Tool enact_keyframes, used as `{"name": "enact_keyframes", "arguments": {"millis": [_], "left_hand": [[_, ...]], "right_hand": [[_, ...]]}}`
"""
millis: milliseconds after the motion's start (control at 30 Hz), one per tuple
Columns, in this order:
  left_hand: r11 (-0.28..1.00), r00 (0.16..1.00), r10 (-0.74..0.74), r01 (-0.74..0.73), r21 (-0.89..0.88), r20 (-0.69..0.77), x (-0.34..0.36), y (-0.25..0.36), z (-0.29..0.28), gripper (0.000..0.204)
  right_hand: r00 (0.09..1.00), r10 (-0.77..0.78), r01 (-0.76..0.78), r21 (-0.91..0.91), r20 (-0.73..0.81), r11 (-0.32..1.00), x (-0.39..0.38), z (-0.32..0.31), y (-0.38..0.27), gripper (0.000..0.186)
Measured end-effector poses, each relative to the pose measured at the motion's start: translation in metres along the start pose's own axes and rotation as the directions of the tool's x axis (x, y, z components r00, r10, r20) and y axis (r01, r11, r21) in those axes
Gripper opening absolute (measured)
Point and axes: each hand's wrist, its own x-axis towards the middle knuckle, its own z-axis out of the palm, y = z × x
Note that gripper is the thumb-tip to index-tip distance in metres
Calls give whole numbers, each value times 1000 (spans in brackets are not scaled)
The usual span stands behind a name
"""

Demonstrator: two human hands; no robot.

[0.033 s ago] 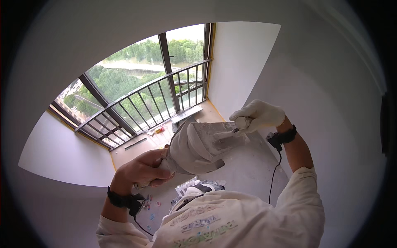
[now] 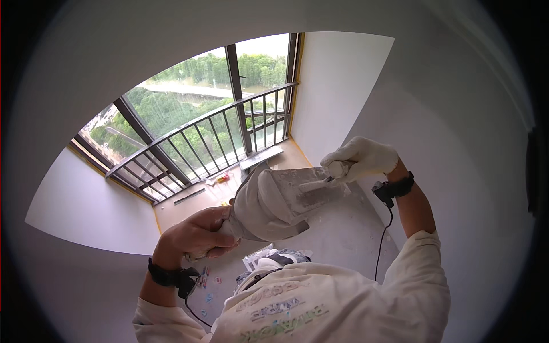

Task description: Applying plaster or putty to the corner of a ceiling and wall using a trowel and spatula.

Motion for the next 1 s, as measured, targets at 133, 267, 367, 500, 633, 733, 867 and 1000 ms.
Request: {"name": "enact_keyframes", "arguments": {"millis": [133,267,367,500,633,733,867,1000], "left_hand": [[977,957,113,-156,-148,-266,-58,-37,6,34],[970,844,208,-242,-5,-495,-133,-69,16,25],[910,605,336,-406,83,-722,-168,-120,44,25],[908,382,240,-413,68,-892,-195,-194,75,26],[891,175,55,-454,-31,-983,-204,-254,101,29],[801,43,11,-599,-17,-999,-205,-282,118,28],[779,53,147,-621,83,-988,-212,-304,136,27],[750,-1,140,-653,107,-990,-218,-327,147,24]], "right_hand": [[990,12,-3,-70,142,998,31,-4,0,48],[978,184,-164,184,-101,969,99,43,-17,36],[990,80,-107,245,118,964,140,73,-26,26],[962,47,-117,249,270,961,186,108,-56,19],[921,-92,56,106,378,993,216,142,-92,18],[923,-192,222,-54,333,974,237,166,-133,24],[924,-158,220,-145,349,964,253,180,-211,28],[814,-460,573,-367,354,733,255,190,-301,43]]}}
